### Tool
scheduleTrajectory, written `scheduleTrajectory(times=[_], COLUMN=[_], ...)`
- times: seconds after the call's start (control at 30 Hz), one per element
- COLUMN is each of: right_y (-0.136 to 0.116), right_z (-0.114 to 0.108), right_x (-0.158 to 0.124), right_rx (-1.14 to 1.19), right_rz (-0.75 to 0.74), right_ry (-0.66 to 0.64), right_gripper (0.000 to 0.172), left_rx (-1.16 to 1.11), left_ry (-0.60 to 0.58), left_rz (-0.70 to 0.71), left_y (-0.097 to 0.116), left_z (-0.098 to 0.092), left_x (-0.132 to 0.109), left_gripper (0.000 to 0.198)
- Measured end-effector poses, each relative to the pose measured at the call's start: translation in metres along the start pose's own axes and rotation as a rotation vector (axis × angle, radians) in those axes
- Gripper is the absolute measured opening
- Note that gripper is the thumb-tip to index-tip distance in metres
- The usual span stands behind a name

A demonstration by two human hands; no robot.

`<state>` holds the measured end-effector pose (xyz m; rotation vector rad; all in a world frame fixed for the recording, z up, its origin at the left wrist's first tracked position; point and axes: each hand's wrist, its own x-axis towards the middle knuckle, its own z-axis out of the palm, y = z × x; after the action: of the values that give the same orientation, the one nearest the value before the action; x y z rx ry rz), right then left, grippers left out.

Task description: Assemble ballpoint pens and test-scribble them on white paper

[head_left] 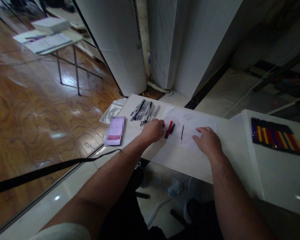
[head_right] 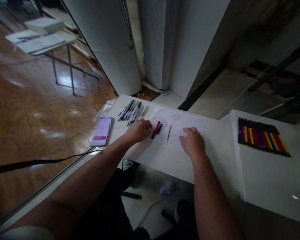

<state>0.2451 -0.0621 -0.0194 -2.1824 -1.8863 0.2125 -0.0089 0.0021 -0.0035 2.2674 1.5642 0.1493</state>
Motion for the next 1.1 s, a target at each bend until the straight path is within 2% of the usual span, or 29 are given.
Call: scheduleTrajectory(times=[0.47,0.73,0.93,1.1], right_y=[0.000,-0.003,-0.019,-0.035], right_z=[-0.001,-0.002,0.000,0.005], right_x=[-0.001,-0.002,-0.004,-0.006], right_rx=[-0.014,0.015,0.136,0.181], right_rz=[-0.015,-0.008,-0.063,-0.155], right_ry=[0.007,0.018,0.121,0.044], right_gripper=[0.037,0.036,0.028,0.024], left_rx=[0.002,-0.034,-0.045,0.000], left_ry=[0.011,0.119,0.147,0.130], left_rz=[-0.020,-0.020,-0.031,-0.043], left_y=[0.002,0.014,0.024,0.027], left_z=[0.001,0.004,0.011,0.015], left_x=[-0.002,-0.003,-0.002,0.000], left_gripper=[0.025,0.026,0.028,0.025])
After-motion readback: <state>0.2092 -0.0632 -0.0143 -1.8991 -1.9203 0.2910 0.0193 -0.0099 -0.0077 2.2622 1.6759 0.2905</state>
